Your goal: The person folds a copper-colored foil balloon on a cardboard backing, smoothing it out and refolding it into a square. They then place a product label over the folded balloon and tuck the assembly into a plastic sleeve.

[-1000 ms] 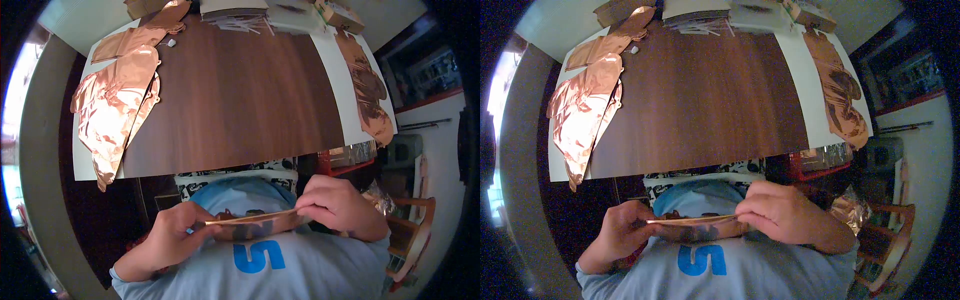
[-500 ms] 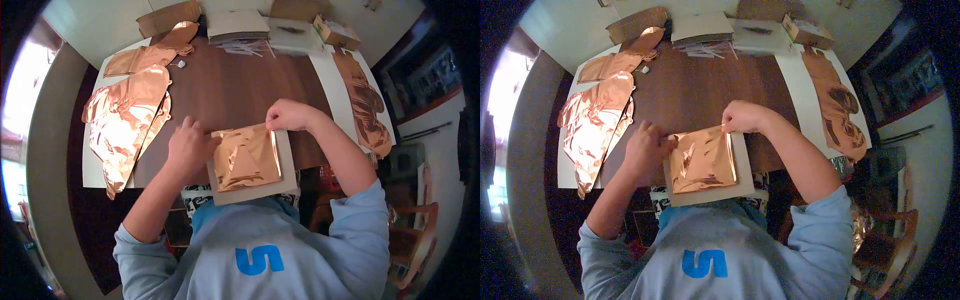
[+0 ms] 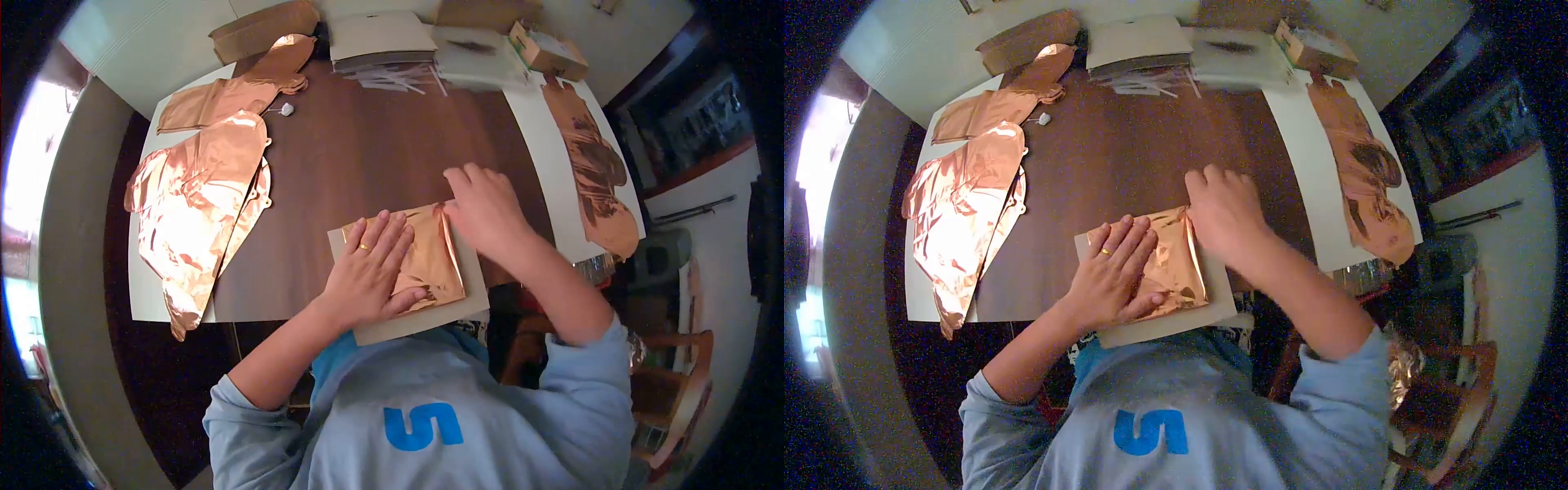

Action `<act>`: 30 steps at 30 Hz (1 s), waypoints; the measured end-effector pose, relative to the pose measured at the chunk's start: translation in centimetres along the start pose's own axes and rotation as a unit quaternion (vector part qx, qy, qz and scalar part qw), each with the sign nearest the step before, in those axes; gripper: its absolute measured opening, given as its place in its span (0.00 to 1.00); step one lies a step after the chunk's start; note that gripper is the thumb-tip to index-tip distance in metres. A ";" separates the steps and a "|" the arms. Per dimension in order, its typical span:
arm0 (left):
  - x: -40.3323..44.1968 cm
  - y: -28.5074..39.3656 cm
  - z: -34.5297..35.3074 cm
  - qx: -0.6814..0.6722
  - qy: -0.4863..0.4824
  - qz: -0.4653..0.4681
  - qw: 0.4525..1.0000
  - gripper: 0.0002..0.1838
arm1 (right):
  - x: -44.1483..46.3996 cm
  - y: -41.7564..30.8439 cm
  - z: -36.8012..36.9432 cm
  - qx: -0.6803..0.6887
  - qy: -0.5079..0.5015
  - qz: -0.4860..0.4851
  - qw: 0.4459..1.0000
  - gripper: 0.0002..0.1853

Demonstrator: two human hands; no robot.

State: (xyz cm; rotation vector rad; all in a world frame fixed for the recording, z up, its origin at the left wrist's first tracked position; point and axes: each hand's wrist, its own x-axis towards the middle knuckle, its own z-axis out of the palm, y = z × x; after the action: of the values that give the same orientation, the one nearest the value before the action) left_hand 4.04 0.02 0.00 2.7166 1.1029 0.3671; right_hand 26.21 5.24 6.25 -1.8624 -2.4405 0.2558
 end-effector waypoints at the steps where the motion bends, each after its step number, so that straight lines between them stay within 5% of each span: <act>1: 0.0 -0.1 0.1 0.003 0.002 0.003 1.000 0.46 | -1.4 -0.5 -0.1 -0.043 0.045 -0.032 0.998 0.23; 3: 0.0 0.0 0.1 0.015 0.007 -0.001 1.000 0.44 | -4.9 -1.4 2.0 0.028 0.169 -0.133 0.976 0.29; 6: -0.2 -0.2 0.4 0.005 0.024 0.005 1.000 0.40 | -8.4 -4.2 3.4 0.144 0.116 -0.150 0.971 0.37; 12: -0.7 -0.1 -0.6 -0.054 0.015 -0.031 0.998 0.37 | -10.4 -4.2 7.0 0.066 0.076 -0.110 0.989 0.41; 15: -0.8 -0.2 -0.8 -0.039 0.016 -0.050 0.998 0.37 | -11.1 -3.8 5.8 0.085 0.070 -0.090 0.990 0.39; 18: -1.2 -0.3 -1.0 -0.040 0.021 -0.062 0.997 0.37 | -13.0 -1.8 6.1 0.150 0.188 -0.079 0.967 0.33; 22: -1.1 -0.3 -0.7 -0.029 0.020 -0.065 0.997 0.37 | -15.9 0.5 6.1 0.227 0.175 0.106 0.952 0.18; 25: -1.1 -0.2 -0.6 -0.013 0.021 -0.051 0.998 0.39 | -17.5 1.3 8.3 0.486 0.042 0.214 0.846 0.17; 28: -1.1 0.0 -0.4 0.000 0.028 -0.044 0.999 0.41 | -16.7 -0.2 8.8 0.732 -0.037 0.294 0.614 0.07; 30: -1.1 0.2 -0.1 0.007 0.036 -0.041 0.998 0.42 | -16.0 -1.1 8.8 0.770 0.018 0.306 0.560 0.10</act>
State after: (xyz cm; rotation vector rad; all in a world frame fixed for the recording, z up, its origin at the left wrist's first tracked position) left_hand 3.34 -0.90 -0.03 2.6781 1.2367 0.4504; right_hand 28.13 -11.32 -1.43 -1.3681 -0.4742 1.6023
